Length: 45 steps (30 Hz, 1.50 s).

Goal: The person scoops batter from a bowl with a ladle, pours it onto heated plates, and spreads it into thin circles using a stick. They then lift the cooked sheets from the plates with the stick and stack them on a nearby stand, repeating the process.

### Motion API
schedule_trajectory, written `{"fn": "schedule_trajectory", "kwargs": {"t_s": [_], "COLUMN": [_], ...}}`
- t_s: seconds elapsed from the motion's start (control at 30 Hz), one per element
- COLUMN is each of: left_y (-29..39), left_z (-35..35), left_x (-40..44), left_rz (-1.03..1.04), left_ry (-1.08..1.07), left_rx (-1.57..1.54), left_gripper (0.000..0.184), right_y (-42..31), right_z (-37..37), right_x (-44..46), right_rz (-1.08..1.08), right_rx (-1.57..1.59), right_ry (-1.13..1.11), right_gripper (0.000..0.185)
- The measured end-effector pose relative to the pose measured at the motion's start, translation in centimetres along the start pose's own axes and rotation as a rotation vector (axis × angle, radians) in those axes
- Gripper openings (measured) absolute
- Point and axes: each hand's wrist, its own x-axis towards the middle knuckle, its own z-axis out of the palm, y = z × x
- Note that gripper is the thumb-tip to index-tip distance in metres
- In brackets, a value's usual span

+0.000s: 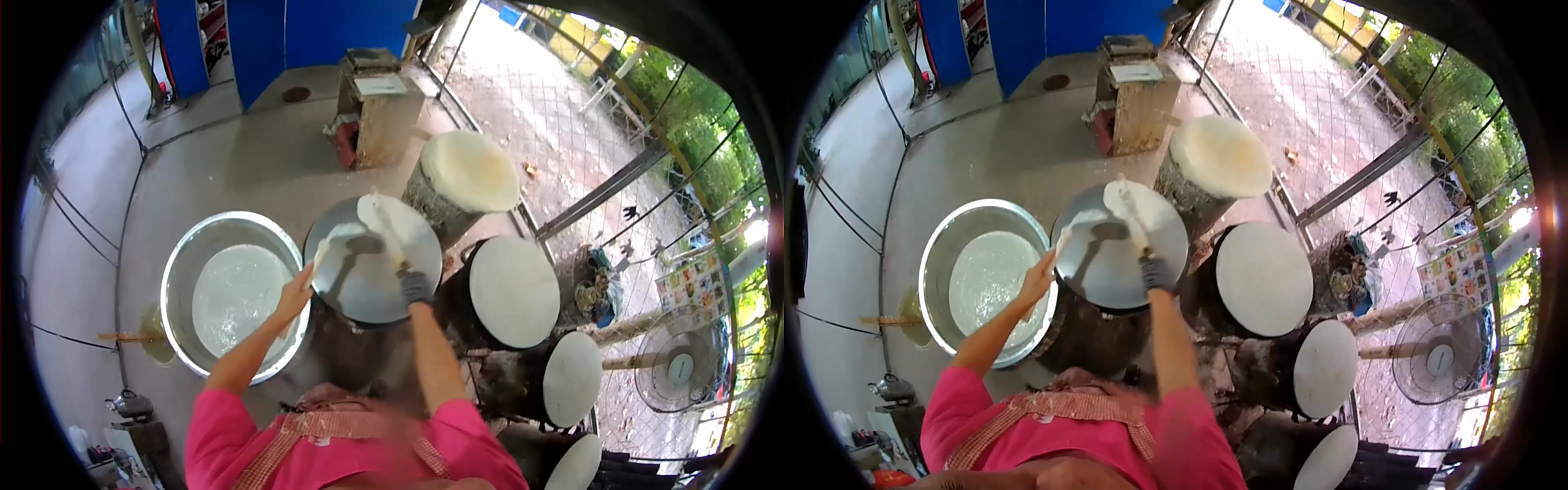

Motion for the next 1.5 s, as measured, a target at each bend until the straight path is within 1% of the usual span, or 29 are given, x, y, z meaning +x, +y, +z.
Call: {"fn": "schedule_trajectory", "kwargs": {"t_s": [0.03,0.07,0.1,0.17,0.23,0.27,0.37,0.4,0.43,0.47,0.5,0.53,0.6,0.7,0.77,0.8,0.83,0.87,0.9,1.0,1.07,1.13,1.2,1.27,1.33,1.37,1.43,1.47,1.5], "left_y": [1.3,0.0,-1.4,-1.9,-1.4,-1.4,0.0,0.4,-1.6,-1.7,-1.4,-1.1,-0.4,-0.6,-2.9,-2.9,-3.0,-2.9,-2.2,-0.5,-0.6,-0.2,0.6,1.3,2.4,2.8,2.7,2.5,2.1], "left_z": [-1.6,-2.1,-2.7,-3.7,-4.6,-4.7,-5.7,-6.3,-6.0,-6.0,-5.9,-5.9,-5.7,-4.5,-3.6,-3.2,-3.0,-2.8,-2.8,-2.2,-2.0,-1.8,-1.5,-1.4,-1.2,-1.5,-1.6,-1.6,-1.6], "left_x": [-2.8,-5.4,-7.6,-10.2,-11.0,-11.4,-12.5,-11.8,-12.1,-12.1,-12.2,-12.1,-11.9,-12.4,-13.0,-13.0,-13.2,-13.2,-13.0,-13.2,-13.4,-13.3,-13.4,-13.4,-13.7,-13.6,-15.4,-16.4,-17.4], "left_rz": [-0.234,-0.213,-0.178,-0.238,-0.228,-0.205,-0.288,-0.319,-0.209,-0.137,-0.148,-0.158,-0.202,-0.276,-0.252,-0.275,-0.267,-0.259,-0.266,-0.31,-0.359,-0.24,-0.295,-0.327,-0.531,-0.627,-0.448,-0.353,-0.407], "left_ry": [-0.096,-0.051,-0.004,-0.012,-0.031,-0.035,-0.081,-0.091,-0.061,-0.045,-0.039,-0.035,-0.042,-0.027,0.029,0.04,0.048,0.053,0.055,0.066,0.072,0.104,0.11,0.114,0.089,0.094,0.206,0.249,0.266], "left_rx": [-0.025,-0.033,-0.042,-0.084,-0.076,-0.051,-0.04,-0.049,0.037,0.059,0.056,0.057,0.096,0.107,0.162,0.159,0.164,0.168,0.166,0.159,0.173,0.285,0.226,0.137,0.119,0.114,0.085,0.073,0.049], "left_gripper": [0.057,0.057,0.058,0.059,0.06,0.06,0.059,0.059,0.058,0.057,0.058,0.058,0.058,0.06,0.06,0.061,0.061,0.061,0.061,0.06,0.058,0.057,0.055,0.055,0.056,0.056,0.056,0.056,0.056], "right_y": [0.7,1.0,1.8,0.5,-5.8,-8.1,-2.3,0.0,2.2,4.3,3.9,0.7,-3.3,0.1,6.0,6.1,6.0,4.1,3.6,4.3,7.7,9.5,6.8,5.3,4.5,5.2,7.6,7.9,8.0], "right_z": [-9.0,-19.2,-16.5,-12.4,-11.8,-12.5,-14.3,-13.2,-12.1,-7.1,-2.1,-4.3,-5.8,-5.9,-2.0,-3.7,-4.7,-10.4,-6.6,0.0,2.4,2.2,-11.0,-9.2,-7.3,-6.9,-5.6,-6.4,-7.3], "right_x": [-3.2,-6.8,-7.0,-7.6,-9.0,-9.6,-9.3,-8.7,-8.1,-6.5,-3.9,-6.0,-8.0,-6.2,-0.7,0.4,0.3,-2.4,-2.1,-2.7,0.8,5.0,2.0,0.6,-0.8,-1.6,1.2,3.5,5.8], "right_rz": [-0.065,-0.14,0.046,0.354,0.481,0.485,-0.121,-0.048,0.026,0.373,0.317,0.391,0.349,0.242,0.451,0.579,0.551,0.518,0.396,-0.229,0.014,0.467,0.426,0.396,0.344,0.029,-0.2,-0.04,0.142], "right_rx": [0.195,0.387,0.864,1.087,1.22,1.22,0.687,0.735,0.783,1.043,0.913,1.12,1.384,1.521,1.748,1.882,1.616,1.35,1.446,0.855,1.203,1.699,1.475,1.443,1.396,1.347,1.198,1.326,1.446], "right_ry": [0.048,0.084,-0.017,-0.185,-0.294,-0.312,0.048,0.024,0.004,-0.189,-0.427,-0.418,-0.481,-0.639,-0.81,-0.914,-0.739,-0.565,-0.666,-0.33,-0.613,-0.821,-0.631,-0.801,-0.972,-0.809,-0.696,-0.809,-0.899], "right_gripper": [0.031,0.04,0.043,0.034,0.025,0.022,0.022,0.024,0.025,0.027,0.047,0.04,0.028,0.025,0.026,0.026,0.023,0.022,0.025,0.027,0.023,0.019,0.021,0.021,0.022,0.022,0.023,0.022,0.02]}}
